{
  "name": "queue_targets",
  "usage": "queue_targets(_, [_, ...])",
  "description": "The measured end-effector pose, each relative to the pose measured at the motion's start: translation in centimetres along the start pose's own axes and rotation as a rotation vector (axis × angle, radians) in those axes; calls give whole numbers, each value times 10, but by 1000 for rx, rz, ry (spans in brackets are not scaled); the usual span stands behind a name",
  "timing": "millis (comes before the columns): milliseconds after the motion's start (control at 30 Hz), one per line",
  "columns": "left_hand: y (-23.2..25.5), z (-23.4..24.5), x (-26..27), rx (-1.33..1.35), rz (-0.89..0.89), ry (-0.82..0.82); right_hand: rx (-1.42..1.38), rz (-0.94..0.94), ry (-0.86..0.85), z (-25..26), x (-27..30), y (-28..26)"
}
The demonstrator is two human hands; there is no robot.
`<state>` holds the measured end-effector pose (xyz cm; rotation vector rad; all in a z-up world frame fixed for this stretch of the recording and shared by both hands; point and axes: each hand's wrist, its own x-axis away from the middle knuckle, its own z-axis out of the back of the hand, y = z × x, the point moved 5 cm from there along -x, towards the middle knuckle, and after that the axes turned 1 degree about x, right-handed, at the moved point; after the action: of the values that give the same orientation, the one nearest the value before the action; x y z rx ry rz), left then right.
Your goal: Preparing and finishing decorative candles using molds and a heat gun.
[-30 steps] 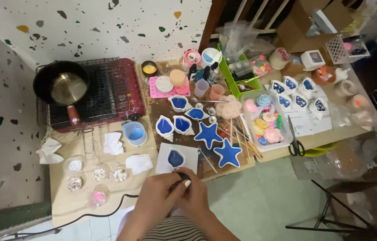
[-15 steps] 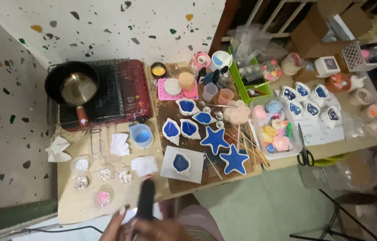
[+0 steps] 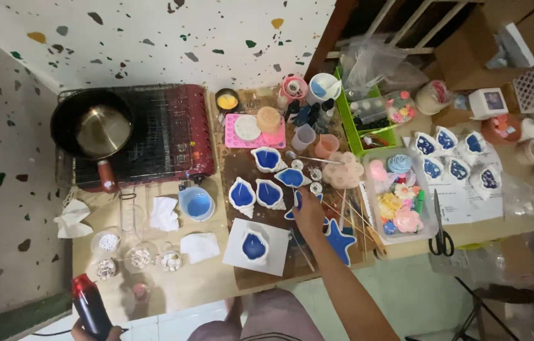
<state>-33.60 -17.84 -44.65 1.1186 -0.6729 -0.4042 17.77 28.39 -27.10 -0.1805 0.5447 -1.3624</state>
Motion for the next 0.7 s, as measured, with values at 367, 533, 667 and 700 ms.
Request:
queue_targets(367, [28,-11,-62,-522,-61,122,-135,41,-51,-17,-69,31])
queue_targets(533, [51,-22,-57,-684,20,211,-134,84,-132,-11,-96,24])
queue_targets(667, [65,-25,-58,-634,18,235,-165,78,-81,-8,-104,21])
queue_targets(700, [66,-25,-56,-628,11,245,-201,119,-47,-6,-105,19])
